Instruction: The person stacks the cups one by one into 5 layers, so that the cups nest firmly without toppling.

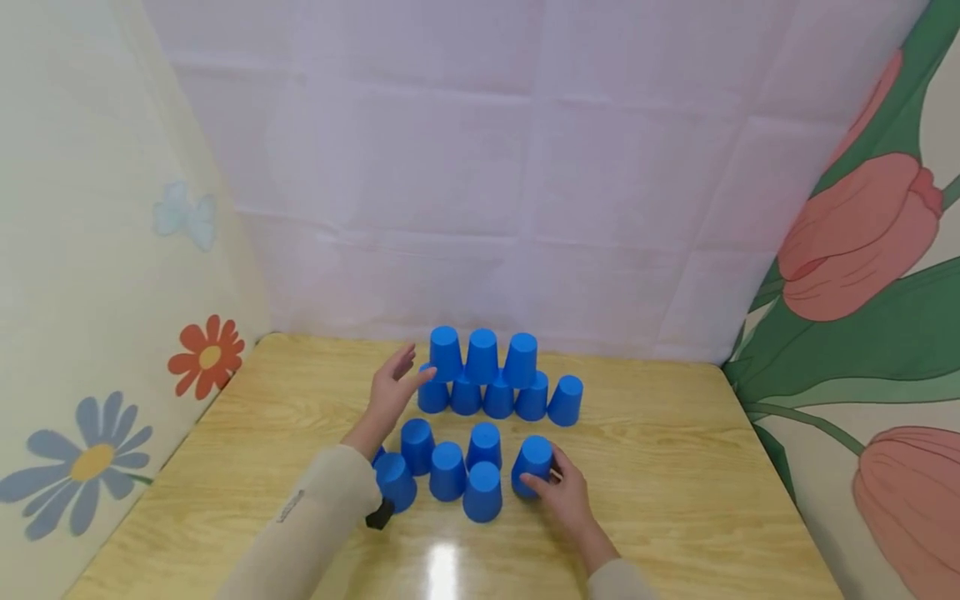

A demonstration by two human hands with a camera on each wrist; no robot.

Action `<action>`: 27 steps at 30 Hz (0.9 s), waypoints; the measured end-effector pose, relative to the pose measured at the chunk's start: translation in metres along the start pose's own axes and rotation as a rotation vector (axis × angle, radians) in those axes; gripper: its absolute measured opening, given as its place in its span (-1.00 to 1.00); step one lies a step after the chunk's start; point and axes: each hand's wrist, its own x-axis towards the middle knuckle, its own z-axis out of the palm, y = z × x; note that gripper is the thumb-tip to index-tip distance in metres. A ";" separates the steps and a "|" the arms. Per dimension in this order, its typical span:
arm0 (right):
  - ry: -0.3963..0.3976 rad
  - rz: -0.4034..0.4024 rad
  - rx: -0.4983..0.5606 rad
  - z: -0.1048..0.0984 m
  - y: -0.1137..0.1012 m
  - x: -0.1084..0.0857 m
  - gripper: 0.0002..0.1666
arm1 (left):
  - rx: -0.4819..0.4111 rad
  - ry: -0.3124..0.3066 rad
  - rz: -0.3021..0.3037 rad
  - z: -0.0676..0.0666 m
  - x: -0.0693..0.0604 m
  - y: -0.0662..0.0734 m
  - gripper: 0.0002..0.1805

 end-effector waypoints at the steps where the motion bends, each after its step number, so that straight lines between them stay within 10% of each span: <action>1: 0.003 -0.008 -0.008 -0.002 -0.001 0.001 -0.29 | 0.000 -0.004 0.002 -0.002 -0.003 -0.002 -0.31; 16: 0.009 -0.070 -0.107 -0.018 -0.022 0.022 -0.28 | 0.067 -0.061 0.024 -0.023 -0.037 -0.016 -0.22; 27: 0.015 -0.119 -0.128 -0.031 -0.051 0.041 -0.29 | 0.123 0.006 0.036 -0.043 -0.054 -0.028 -0.21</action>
